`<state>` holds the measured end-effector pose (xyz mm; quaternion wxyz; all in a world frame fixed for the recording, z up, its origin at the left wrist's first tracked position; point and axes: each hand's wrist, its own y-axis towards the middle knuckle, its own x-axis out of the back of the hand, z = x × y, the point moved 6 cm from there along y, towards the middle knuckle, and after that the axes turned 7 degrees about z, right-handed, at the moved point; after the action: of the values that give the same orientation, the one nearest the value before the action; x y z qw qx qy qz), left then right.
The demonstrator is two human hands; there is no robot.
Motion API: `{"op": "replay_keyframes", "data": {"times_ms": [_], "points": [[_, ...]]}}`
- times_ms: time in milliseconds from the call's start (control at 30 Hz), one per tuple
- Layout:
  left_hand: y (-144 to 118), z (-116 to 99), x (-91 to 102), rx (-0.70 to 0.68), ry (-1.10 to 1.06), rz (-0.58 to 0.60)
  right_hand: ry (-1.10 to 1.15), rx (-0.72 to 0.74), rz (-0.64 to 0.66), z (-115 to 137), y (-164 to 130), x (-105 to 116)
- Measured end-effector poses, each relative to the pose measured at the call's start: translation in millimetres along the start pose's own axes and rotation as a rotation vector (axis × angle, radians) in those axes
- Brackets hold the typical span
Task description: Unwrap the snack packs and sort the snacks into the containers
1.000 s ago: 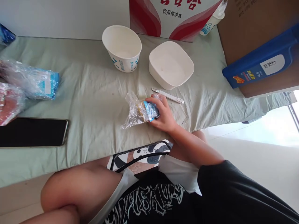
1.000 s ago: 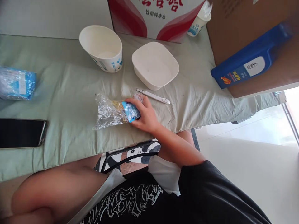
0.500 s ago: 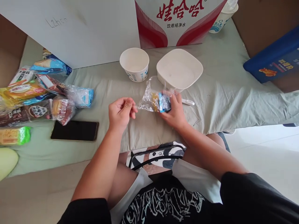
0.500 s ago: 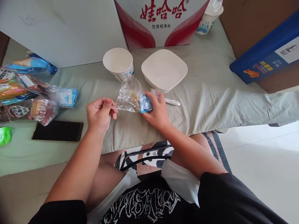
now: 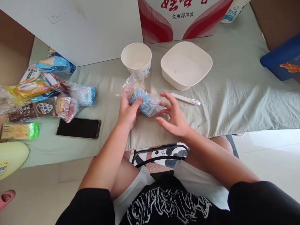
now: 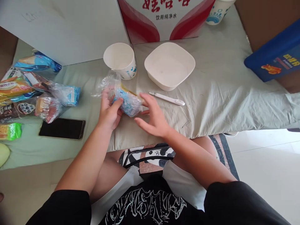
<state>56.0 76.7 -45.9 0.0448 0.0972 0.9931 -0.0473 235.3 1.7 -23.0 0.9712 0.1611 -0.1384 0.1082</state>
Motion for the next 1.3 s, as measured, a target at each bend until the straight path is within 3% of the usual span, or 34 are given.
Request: {"op": "replay_keyframes", "data": {"times_ms": [100, 233, 367, 533, 667, 800, 933, 1167, 1300], "points": [[5.7, -1.3, 11.2, 0.017, -0.001, -0.014, 0.095, -0.078, -0.044, -9.1, -0.2, 10.5], [5.1, -1.1, 10.8, 0.002, 0.035, 0.053, 0.047, -0.101, 0.019, -12.9, 8.5, 11.2], [-0.4, -2.1, 6.4, -0.097, 0.267, 0.115, -0.067, -0.084, 0.06, -11.2, 12.5, 3.0], [-4.9, -3.7, 6.9, -0.164, 0.432, 0.13, -0.225, -0.036, -0.002, -8.7, 10.2, -0.3], [-10.6, -7.9, -2.3, -0.221, 0.459, 0.261, -0.217, -0.036, -0.101, -8.0, 10.3, 2.1], [-16.8, -9.1, -17.0, -0.316, 0.573, 0.417, -0.206, -0.157, -0.188, -16.8, 10.1, 4.2], [-14.2, -11.9, -18.4, -0.375, 0.648, 0.347, -0.173, -0.236, -0.264, -26.2, 6.5, 7.2], [-11.9, -11.1, -18.0, -0.309, 0.519, 0.286, -0.243, -0.075, -0.088, -14.2, 10.9, 4.8], [-12.0, -6.1, -16.8, -0.227, 0.453, 0.213, -0.28, -0.029, -0.161, -12.2, 10.8, 7.0]]}}
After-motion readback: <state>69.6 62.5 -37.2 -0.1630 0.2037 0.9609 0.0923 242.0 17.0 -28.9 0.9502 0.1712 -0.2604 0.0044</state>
